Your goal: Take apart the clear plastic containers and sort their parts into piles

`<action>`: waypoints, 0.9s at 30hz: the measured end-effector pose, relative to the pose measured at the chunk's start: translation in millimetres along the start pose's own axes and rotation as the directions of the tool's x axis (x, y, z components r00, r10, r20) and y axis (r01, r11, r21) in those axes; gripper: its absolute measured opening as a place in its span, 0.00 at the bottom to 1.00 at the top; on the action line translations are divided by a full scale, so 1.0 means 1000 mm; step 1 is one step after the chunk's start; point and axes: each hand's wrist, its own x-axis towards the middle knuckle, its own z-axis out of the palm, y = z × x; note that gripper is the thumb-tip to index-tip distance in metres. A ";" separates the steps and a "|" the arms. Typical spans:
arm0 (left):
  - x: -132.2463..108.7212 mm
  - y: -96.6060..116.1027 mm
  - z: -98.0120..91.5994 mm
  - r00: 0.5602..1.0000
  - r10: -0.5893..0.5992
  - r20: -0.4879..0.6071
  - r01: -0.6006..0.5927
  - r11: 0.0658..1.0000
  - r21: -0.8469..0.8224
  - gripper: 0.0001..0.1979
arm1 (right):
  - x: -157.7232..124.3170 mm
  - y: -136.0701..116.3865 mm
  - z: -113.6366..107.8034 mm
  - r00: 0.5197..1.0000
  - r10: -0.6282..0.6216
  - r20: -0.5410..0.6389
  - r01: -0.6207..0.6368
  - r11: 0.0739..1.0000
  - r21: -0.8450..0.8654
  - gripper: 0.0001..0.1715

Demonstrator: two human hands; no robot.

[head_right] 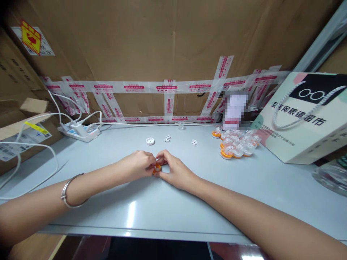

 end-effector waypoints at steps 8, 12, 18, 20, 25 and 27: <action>-0.012 -0.026 -0.003 0.984 -0.082 -0.158 0.046 0.975 -0.218 0.04 | -0.001 0.001 -0.001 0.999 0.035 0.000 -0.035 0.999 -0.025 0.20; -0.042 -0.081 -0.007 0.949 -0.015 -0.314 0.001 0.999 -0.046 0.10 | 0.000 0.000 -0.001 0.998 0.066 -0.004 -0.066 0.997 -0.046 0.19; -0.087 -0.139 0.019 0.949 0.069 -0.308 -0.032 0.992 0.123 0.14 | 0.002 -0.004 -0.001 0.995 0.094 -0.008 -0.095 0.993 -0.068 0.19; -0.093 -0.145 0.026 0.956 0.079 -0.282 -0.046 0.991 0.124 0.14 | 0.003 -0.005 -0.001 0.995 0.102 -0.011 -0.102 0.992 -0.072 0.19; -0.097 -0.148 0.027 0.955 0.059 -0.291 -0.034 0.995 0.089 0.14 | 0.003 -0.007 -0.001 0.994 0.105 -0.011 -0.105 0.991 -0.084 0.18; -0.094 -0.137 0.022 0.928 0.035 -0.371 -0.028 0.999 0.024 0.13 | 0.004 -0.006 -0.001 0.996 0.088 -0.013 -0.088 0.992 -0.089 0.18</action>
